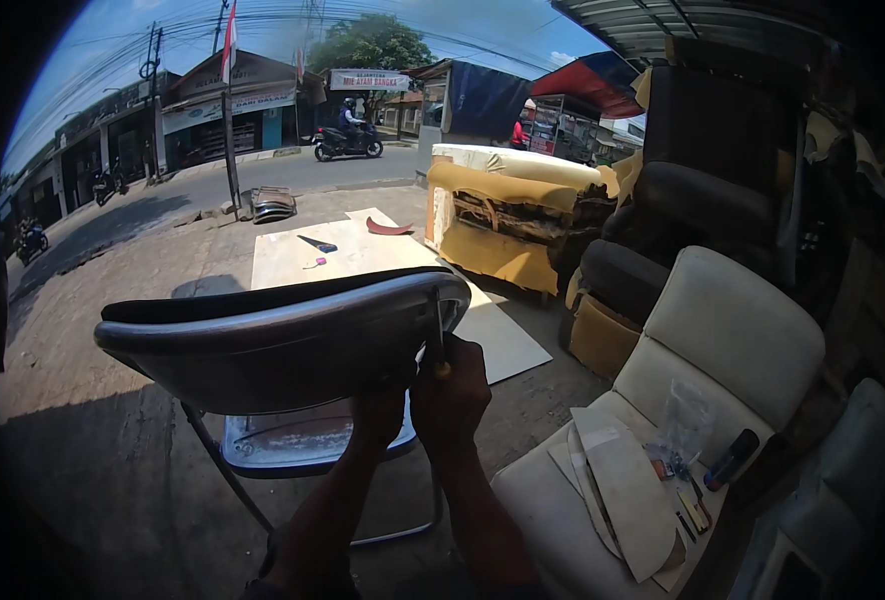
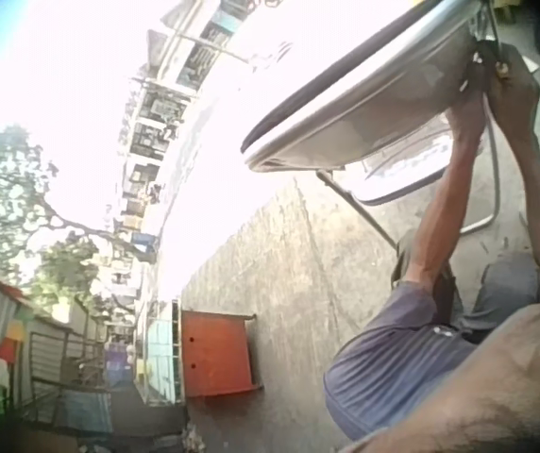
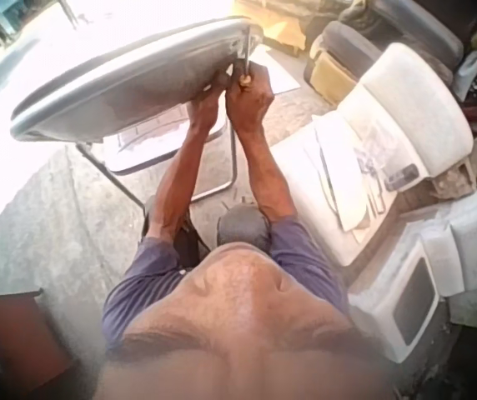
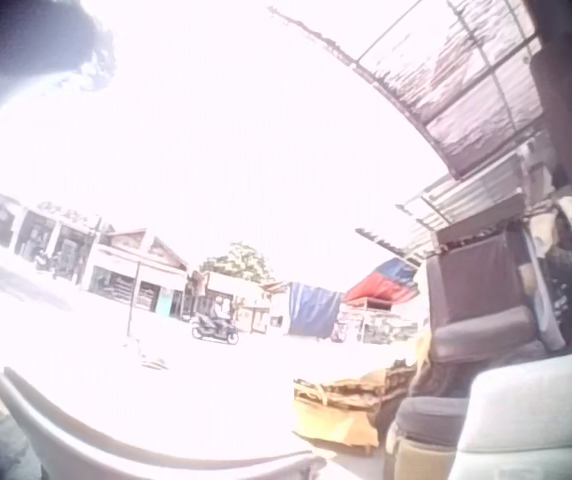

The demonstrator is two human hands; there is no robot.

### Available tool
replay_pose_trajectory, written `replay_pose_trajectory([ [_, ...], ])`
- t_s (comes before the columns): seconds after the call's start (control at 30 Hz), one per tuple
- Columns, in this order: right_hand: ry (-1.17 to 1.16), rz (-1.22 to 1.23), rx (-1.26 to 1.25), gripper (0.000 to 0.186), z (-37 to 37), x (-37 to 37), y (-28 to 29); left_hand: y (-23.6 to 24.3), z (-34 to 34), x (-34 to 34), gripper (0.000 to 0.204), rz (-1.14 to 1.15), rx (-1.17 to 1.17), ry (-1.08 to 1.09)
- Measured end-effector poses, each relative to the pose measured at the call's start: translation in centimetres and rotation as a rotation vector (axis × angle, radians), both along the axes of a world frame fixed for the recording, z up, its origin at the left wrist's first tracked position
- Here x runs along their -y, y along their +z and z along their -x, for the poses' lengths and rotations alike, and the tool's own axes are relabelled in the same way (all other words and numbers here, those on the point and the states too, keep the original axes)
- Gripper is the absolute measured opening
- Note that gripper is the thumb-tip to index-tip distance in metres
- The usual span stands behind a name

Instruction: The person uses a screwdriver to tighten or remove screws on the underside of a chair seat, then picks up a plastic bag of hardware and places the pieces onto a sofa cushion.

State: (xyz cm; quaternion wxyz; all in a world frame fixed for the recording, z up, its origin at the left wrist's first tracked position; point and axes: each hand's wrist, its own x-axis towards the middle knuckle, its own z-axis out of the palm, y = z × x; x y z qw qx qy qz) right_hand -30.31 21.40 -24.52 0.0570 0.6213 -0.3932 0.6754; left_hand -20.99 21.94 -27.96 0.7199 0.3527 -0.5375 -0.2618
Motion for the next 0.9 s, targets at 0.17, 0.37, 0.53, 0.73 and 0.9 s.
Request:
replay_pose_trajectory([
  [0.17, 0.178, -0.137, 0.201, 0.020, 0.1, -0.1, 0.0, 0.9, -0.1, -0.2, 0.023, -0.032, -0.011, 0.057],
  [0.37, 0.145, -0.901, 0.051, 0.029, 7.7, -4.0, -2.9, 1.0, 0.5, -0.2, 0.027, -0.192, 0.010, 0.112],
  [0.53, 0.239, -0.680, -0.253, 0.043, 13.1, -9.4, -2.1, 0.1, 1.4, 1.6, 0.039, -0.073, -0.096, 0.037],
  [0.73, 0.232, -0.647, -0.370, 0.052, 14.2, -10.5, -0.1, -0.2, 3.3, 3.3, 0.021, 0.018, -0.011, 0.322],
  [0.9, 0.156, -0.518, -0.525, 0.056, 13.6, -10.7, -0.3, 0.5, 3.2, 2.9, 0.037, 0.009, -0.154, 0.179],
])
